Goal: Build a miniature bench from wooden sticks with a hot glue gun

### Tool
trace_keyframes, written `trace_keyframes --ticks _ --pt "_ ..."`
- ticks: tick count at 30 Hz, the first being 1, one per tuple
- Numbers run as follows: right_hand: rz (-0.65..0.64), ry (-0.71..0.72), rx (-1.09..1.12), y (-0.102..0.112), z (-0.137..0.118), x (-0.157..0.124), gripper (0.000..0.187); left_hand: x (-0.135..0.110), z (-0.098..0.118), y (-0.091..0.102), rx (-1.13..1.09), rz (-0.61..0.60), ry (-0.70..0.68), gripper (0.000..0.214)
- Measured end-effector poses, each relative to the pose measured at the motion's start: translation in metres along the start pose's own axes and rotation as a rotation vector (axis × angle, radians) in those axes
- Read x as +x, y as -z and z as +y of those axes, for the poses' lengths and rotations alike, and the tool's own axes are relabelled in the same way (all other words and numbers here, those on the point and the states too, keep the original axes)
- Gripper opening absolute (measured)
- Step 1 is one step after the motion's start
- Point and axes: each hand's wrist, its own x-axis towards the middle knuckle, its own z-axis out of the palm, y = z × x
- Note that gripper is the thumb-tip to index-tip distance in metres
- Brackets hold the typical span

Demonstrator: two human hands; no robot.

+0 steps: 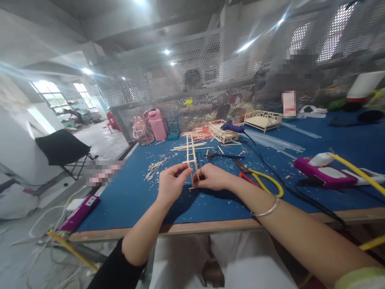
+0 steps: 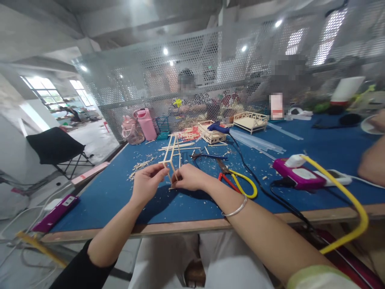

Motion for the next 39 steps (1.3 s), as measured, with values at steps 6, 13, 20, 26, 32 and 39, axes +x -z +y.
trace_keyframes --ticks 6,13,20,26,32,39 --pt "0.001 0.007 0.011 0.001 0.0 -0.001 0.011 0.002 -0.002 -0.001 -0.014 -0.012 0.007 0.023" --pt "-0.021 -0.023 0.012 0.001 -0.002 -0.001 0.012 0.001 -0.004 0.0 -0.012 -0.017 -0.002 0.021" --pt "0.134 -0.394 -0.425 0.049 -0.012 -0.054 0.022 0.001 -0.005 -0.001 -0.034 -0.013 -0.024 0.022" --pt "0.03 -0.799 -0.67 0.055 0.012 -0.097 0.044 0.0 -0.004 -0.002 -0.036 -0.016 -0.043 0.019" --pt "0.023 -0.774 -0.491 0.055 0.01 -0.113 0.053 -0.001 -0.003 -0.002 -0.014 -0.031 -0.06 0.016" --pt "0.096 -0.695 -0.428 0.058 0.022 -0.114 0.055 -0.002 -0.005 -0.003 -0.001 -0.052 -0.074 0.015"
